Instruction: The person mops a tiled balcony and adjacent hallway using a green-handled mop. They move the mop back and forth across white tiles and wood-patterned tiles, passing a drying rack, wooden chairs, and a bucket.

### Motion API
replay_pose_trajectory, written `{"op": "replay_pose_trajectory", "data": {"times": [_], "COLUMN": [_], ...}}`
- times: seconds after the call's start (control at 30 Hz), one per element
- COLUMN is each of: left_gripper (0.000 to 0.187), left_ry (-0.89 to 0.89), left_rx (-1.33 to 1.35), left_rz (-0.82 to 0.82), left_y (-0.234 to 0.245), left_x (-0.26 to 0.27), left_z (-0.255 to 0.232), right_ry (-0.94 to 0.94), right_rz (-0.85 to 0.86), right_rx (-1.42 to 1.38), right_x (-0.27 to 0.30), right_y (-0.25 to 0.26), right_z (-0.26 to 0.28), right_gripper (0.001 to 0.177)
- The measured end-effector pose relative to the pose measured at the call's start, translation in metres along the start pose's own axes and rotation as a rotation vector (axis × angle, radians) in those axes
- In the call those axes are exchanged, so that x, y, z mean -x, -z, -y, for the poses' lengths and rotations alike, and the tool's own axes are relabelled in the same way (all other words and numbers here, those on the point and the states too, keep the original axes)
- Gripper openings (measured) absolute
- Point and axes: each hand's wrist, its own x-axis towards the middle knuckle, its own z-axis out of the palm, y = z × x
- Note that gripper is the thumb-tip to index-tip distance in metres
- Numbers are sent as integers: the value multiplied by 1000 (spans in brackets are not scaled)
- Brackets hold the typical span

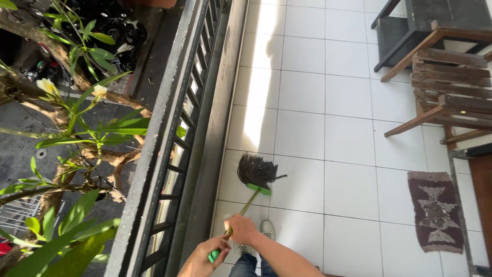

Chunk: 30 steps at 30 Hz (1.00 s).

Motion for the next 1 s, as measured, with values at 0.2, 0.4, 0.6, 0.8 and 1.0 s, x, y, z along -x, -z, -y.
{"op": "replay_pose_trajectory", "data": {"times": [0.2, 0.4, 0.6, 0.8, 1.0], "left_gripper": [6, 12, 11, 14, 20], "left_ry": [-413, -571, -695, -553, -298], "left_rx": [8, -185, -140, -392, -502], "left_rz": [150, 484, 470, 254, 40], "left_y": [-76, -199, -192, -83, -3], "left_x": [-104, -203, -191, -97, 1], "left_z": [5, 7, 35, 38, -4], "right_ry": [-456, -851, -871, -533, -181], "right_rz": [-26, -248, -177, -356, -415], "right_rx": [36, -70, 24, -113, -448], "right_x": [84, 202, 194, 99, 27], "right_y": [29, 44, 39, -11, -42], "right_z": [-113, -196, -172, -106, 1], "right_gripper": [27, 11, 15, 11, 24]}}
